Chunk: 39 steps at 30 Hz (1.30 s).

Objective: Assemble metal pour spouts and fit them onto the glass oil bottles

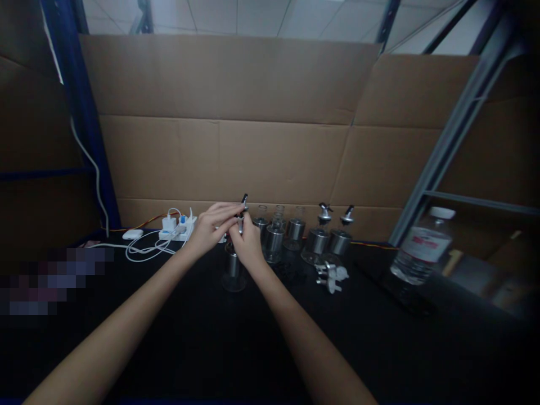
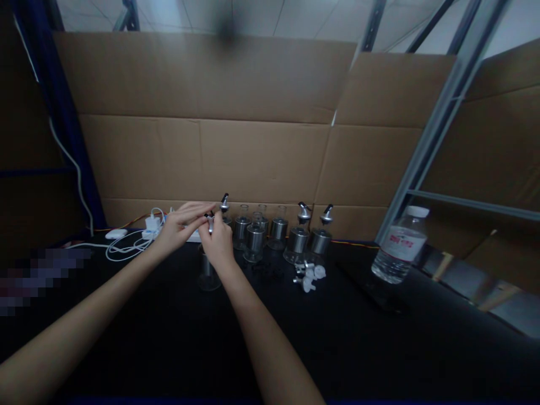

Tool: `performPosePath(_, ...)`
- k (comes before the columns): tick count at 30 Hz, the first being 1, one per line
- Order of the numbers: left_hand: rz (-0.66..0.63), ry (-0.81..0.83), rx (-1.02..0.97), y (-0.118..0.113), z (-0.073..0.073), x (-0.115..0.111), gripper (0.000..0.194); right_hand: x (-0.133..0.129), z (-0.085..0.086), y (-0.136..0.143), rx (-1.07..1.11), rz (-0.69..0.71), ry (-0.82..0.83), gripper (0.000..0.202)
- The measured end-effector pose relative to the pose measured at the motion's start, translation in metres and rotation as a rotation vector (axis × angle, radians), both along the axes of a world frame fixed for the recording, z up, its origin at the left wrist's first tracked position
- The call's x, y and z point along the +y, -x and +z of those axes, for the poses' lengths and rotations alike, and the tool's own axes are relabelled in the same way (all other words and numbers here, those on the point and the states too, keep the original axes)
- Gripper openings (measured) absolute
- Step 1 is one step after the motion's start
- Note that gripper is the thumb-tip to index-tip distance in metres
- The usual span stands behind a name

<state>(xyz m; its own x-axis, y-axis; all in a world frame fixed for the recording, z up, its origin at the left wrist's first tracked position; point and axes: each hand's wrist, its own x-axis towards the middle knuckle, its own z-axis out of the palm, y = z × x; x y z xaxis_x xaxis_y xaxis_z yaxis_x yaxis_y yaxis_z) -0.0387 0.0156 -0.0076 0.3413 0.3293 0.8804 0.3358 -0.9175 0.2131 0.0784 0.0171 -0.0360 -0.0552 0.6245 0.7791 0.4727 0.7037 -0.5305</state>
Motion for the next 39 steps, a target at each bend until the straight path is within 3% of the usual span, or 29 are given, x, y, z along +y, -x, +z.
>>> performPosePath(12,0.044,0.057,-0.165,-0.004,-0.005,-0.001,0.022,-0.001,-0.002,-0.001,0.025,0.041,0.019,0.019)
performPosePath(23,0.0,0.086,-0.34,-0.016,-0.023,0.002,0.024,0.0,-0.004,0.0,0.11,0.132,0.061,0.017)
performPosePath(32,-0.112,0.373,-0.55,-0.026,-0.029,-0.002,0.025,0.001,-0.004,-0.003,0.401,0.396,0.163,0.021)
performPosePath(39,-0.378,0.712,-0.733,-0.029,-0.019,-0.002,0.02,0.013,-0.01,0.0,0.559,0.487,0.242,0.033)
